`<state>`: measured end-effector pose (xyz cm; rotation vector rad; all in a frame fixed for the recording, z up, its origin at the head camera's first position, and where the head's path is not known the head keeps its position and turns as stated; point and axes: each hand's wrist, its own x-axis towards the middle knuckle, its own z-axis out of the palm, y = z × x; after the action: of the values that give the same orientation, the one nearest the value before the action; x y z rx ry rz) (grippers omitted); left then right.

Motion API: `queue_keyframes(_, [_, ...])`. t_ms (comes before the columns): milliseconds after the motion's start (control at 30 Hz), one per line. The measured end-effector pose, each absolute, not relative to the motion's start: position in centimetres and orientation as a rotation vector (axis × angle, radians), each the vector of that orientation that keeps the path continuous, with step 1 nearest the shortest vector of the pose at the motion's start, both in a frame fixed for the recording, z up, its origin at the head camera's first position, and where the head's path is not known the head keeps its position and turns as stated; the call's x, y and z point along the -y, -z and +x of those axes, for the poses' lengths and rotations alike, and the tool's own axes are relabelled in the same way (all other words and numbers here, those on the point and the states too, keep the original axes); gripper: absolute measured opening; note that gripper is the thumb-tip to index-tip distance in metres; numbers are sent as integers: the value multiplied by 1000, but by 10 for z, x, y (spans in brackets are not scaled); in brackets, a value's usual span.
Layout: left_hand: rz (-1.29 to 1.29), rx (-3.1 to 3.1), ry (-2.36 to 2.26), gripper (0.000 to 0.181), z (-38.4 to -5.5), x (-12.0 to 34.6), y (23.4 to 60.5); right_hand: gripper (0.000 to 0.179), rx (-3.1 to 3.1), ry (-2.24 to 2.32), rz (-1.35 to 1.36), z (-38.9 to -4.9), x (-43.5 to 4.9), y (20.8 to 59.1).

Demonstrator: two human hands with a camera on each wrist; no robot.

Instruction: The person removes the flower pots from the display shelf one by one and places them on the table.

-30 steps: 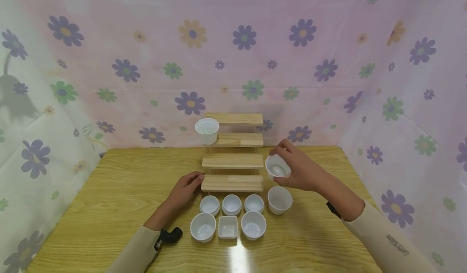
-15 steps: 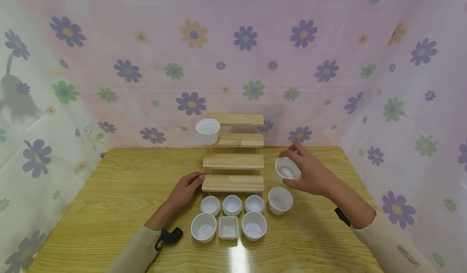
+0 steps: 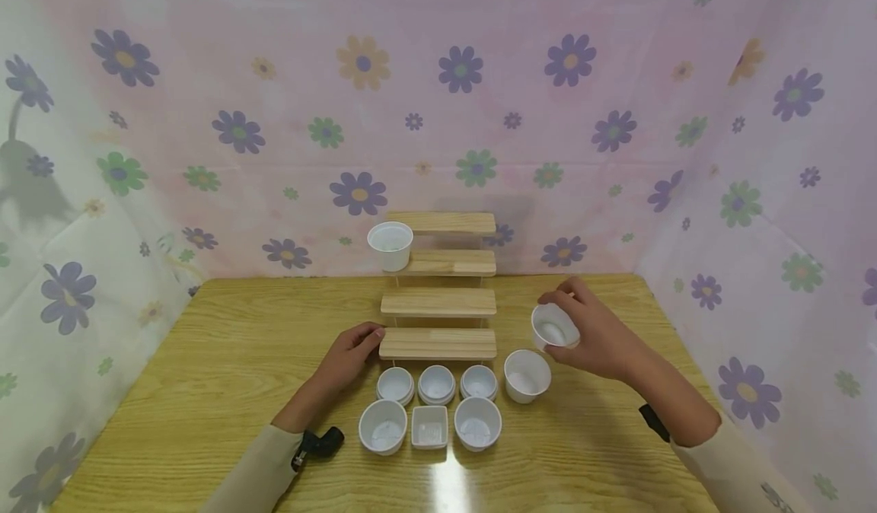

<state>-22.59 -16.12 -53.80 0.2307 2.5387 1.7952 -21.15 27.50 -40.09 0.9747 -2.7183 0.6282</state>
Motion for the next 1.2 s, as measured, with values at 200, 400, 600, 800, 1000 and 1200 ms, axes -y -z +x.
queue_keyframes(200, [238, -2522, -1808, 30, -223, 160, 534, 65, 2700, -640, 946, -207, -283, 409])
queue_keyframes(400, [227, -2513, -1839, 30, -222, 159, 533, 70, 2711, -658, 901, -202, -290, 419])
queue_keyframes(600, [210, -2545, -1820, 30, -221, 158, 533, 70, 2717, -655, 884, -198, -295, 427])
queue_keyframes(800, [224, -2533, -1830, 29, -222, 160, 534, 70, 2710, -634, 880, -195, -299, 435])
queue_keyframes(1000, [243, -2531, -1811, 30, -224, 162, 536, 70, 2745, -680, 848, -193, -303, 445])
queue_keyframes(1200, [269, -2554, -1784, 32, -226, 162, 537, 71, 2757, -708, 810, -189, -306, 454])
